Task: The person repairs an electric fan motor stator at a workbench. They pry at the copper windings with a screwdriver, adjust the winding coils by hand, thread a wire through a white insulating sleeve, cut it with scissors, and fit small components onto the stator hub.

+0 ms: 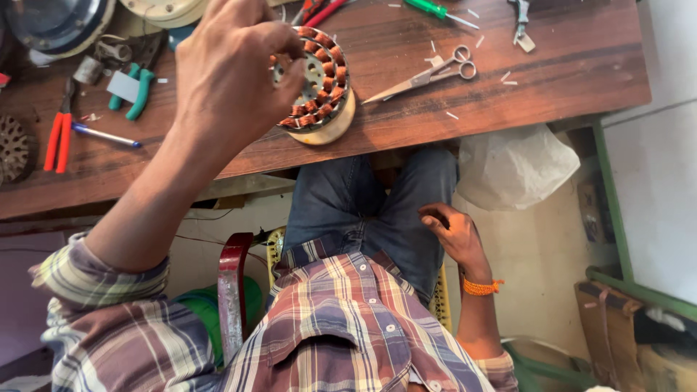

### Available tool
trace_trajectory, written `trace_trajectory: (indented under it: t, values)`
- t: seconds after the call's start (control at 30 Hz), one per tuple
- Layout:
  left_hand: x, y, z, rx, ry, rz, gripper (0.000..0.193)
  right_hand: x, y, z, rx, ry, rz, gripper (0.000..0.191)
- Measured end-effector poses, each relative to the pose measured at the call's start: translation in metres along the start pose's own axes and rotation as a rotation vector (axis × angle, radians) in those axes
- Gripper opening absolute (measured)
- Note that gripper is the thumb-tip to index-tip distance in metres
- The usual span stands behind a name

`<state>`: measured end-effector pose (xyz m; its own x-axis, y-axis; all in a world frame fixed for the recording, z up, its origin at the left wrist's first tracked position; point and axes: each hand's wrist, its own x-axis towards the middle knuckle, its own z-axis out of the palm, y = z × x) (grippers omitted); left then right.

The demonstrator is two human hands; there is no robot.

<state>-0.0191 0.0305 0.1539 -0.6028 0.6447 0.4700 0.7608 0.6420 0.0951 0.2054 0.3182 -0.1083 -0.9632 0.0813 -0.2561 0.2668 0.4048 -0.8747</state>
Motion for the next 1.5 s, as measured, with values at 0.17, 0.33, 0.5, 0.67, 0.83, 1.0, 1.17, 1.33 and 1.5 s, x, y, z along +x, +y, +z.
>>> trace_trajectory:
  t: [0.17,0.33,0.5,0.67,0.83,1.0,1.17,1.33,1.5]
  values:
    - [-0.009,-0.004,-0.004,0.008,-0.029,-0.004,0.01,-0.006,-0.006,0.0,-0.058,0.014,-0.035,0.052]
    - [-0.016,-0.007,-0.01,0.098,0.006,-0.095,0.016,-0.003,-0.012,-0.002,-0.048,-0.014,-0.066,0.054]
    - [-0.059,-0.026,-0.036,-0.239,0.102,-0.251,0.012,-0.005,-0.003,0.0,-0.08,-0.007,-0.059,0.054]
    - [-0.143,-0.086,-0.022,-0.304,0.518,-0.71,0.014,-0.002,0.016,-0.002,-0.011,-0.081,0.208,0.048]
    - [-0.218,-0.1,0.019,-0.264,0.49,-0.821,0.023,0.002,0.02,-0.005,-0.048,-0.054,-0.07,0.04]
    - [-0.239,-0.077,0.039,0.015,0.361,-0.734,0.019,0.002,0.01,-0.006,-0.086,-0.041,-0.029,0.038]
    - [-0.222,-0.078,0.058,0.109,0.19,-0.547,0.035,0.001,0.003,-0.005,-0.117,-0.047,-0.057,0.036]
    - [-0.206,-0.088,0.073,0.168,0.057,-0.523,0.044,0.001,0.001,-0.004,-0.118,-0.045,-0.024,0.033]
    - [-0.207,-0.093,0.079,0.303,0.197,-0.732,0.049,0.0,0.001,-0.003,-0.136,-0.047,-0.004,0.032]
